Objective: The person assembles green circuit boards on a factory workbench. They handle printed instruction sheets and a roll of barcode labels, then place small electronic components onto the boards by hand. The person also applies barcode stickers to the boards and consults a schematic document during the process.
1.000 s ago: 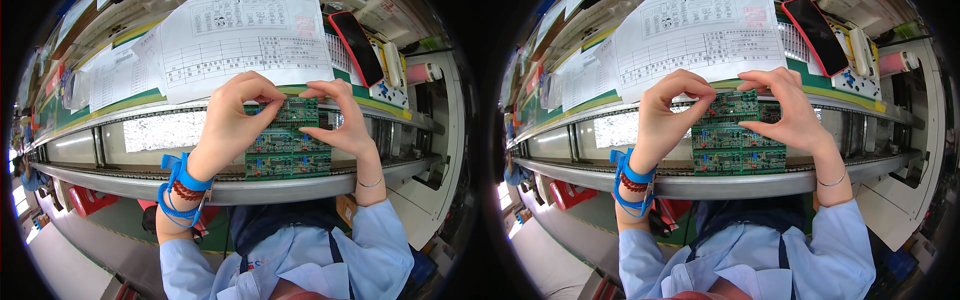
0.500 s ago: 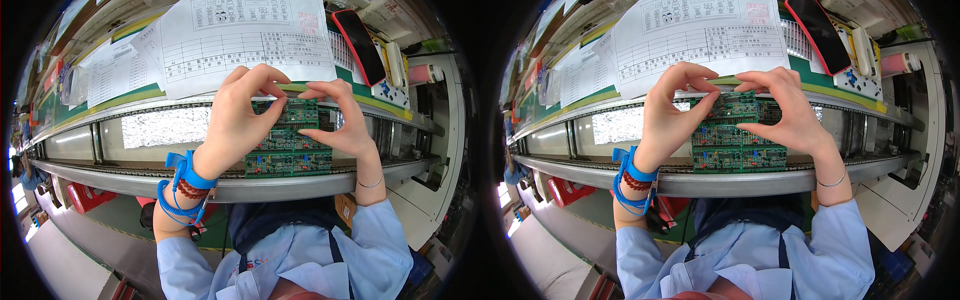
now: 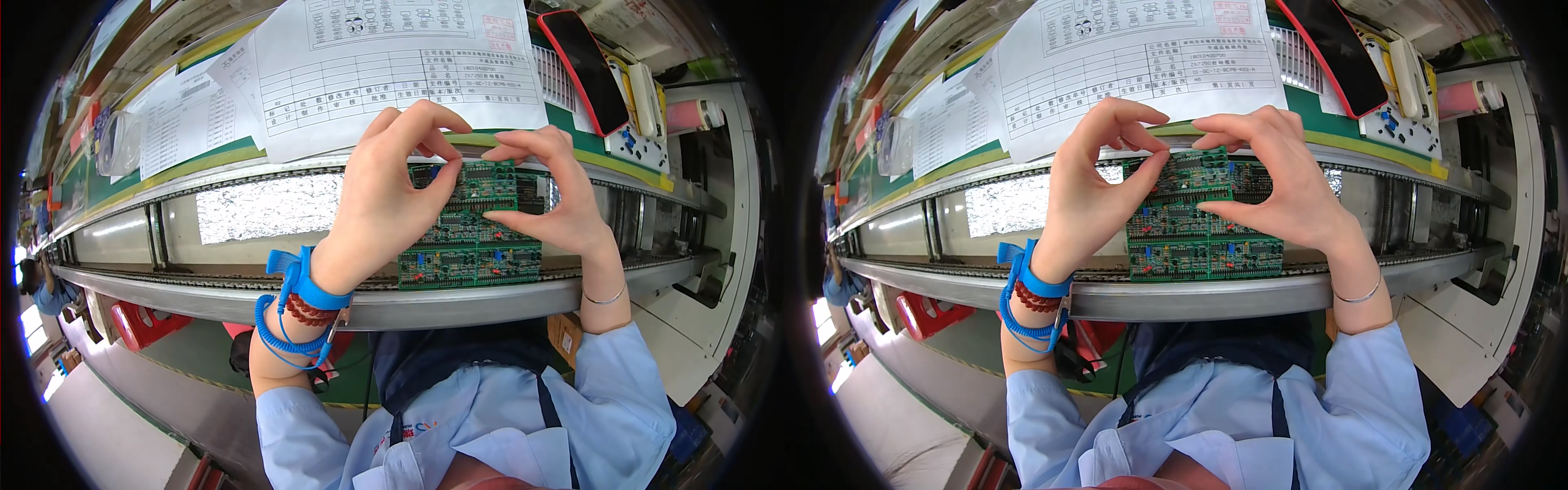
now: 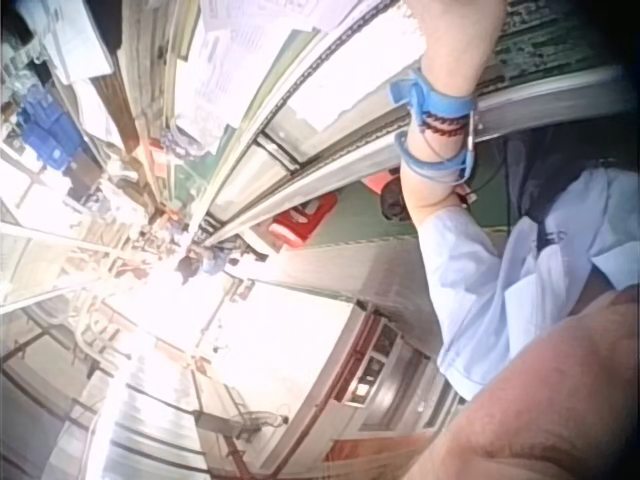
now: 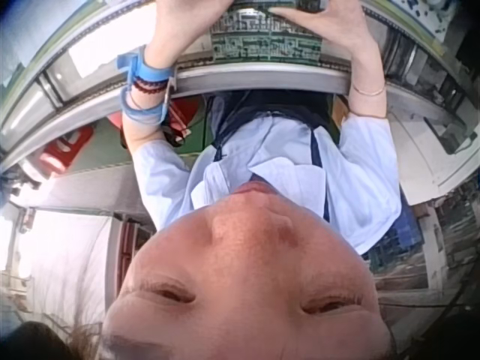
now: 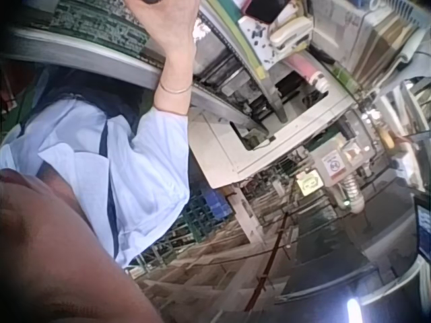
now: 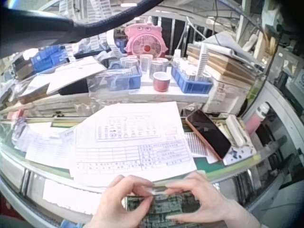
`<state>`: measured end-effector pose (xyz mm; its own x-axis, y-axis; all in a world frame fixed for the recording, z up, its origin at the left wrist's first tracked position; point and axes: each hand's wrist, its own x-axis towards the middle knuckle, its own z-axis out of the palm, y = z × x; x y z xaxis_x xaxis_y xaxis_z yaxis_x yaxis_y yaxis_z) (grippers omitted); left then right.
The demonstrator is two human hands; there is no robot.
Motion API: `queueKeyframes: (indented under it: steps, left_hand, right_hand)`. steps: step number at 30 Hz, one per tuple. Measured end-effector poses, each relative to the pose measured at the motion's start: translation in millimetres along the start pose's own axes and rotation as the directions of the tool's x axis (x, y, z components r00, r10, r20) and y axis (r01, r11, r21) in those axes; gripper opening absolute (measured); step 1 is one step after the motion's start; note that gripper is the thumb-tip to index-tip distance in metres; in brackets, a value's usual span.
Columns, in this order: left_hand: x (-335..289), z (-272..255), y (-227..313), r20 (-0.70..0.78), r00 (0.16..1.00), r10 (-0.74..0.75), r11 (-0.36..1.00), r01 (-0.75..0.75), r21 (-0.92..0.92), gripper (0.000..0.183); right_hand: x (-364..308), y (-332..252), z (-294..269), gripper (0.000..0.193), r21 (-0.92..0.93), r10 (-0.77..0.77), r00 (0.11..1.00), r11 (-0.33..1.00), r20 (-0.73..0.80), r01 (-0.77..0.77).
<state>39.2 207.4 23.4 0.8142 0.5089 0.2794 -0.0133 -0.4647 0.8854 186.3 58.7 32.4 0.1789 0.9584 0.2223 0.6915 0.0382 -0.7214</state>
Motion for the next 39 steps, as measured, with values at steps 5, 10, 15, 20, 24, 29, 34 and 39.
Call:
queueKeyframes:
  steps: [5,10,15,20,24,29,34,39]
  left_hand:
    - [0,-1,1,0.045,0.999,-0.011,0.999,0.009,0.036,0.029]
    - [2,-3,3,0.076,0.993,0.091,0.988,-0.099,0.12,0.031]
    - [4,-7,3,0.099,0.976,0.192,0.948,-0.211,0.238,0.029]
    - [4,-9,-2,0.047,0.975,0.216,0.94,-0.221,0.261,0.024]
    - [7,-9,-9,-0.216,0.958,0.189,0.972,-0.152,0.179,0.022]
    - [13,-14,-17,-0.371,0.894,0.249,0.956,-0.165,0.244,0.021]
    - [19,-12,-33,-0.436,0.861,0.262,0.954,-0.164,0.251,0.025]
    - [18,-15,-40,-0.431,0.869,0.244,0.959,-0.15,0.24,0.023]
  right_hand:
    - [0,0,0,0.069,0.002,0.002,1.0,1.0,-0.012,-0.002]
    - [1,-1,-3,0.068,-0.023,-0.016,1.0,1.0,0.006,0.016]
    - [0,2,-1,0.068,0.006,0.001,1.0,1.0,-0.017,-0.001]
    - [-2,3,-2,0.07,0.035,0.053,0.998,0.998,-0.027,-0.052]
    - [-3,4,-4,0.071,0.102,0.064,0.994,0.993,-0.09,-0.055]
    - [-4,3,-9,0.071,0.166,0.092,0.979,0.984,-0.18,-0.062]
    - [0,14,-16,0.07,0.144,0.022,0.958,0.989,-0.288,0.02]
    - [2,16,-39,0.068,0.217,0.057,0.919,0.976,-0.389,0.031]
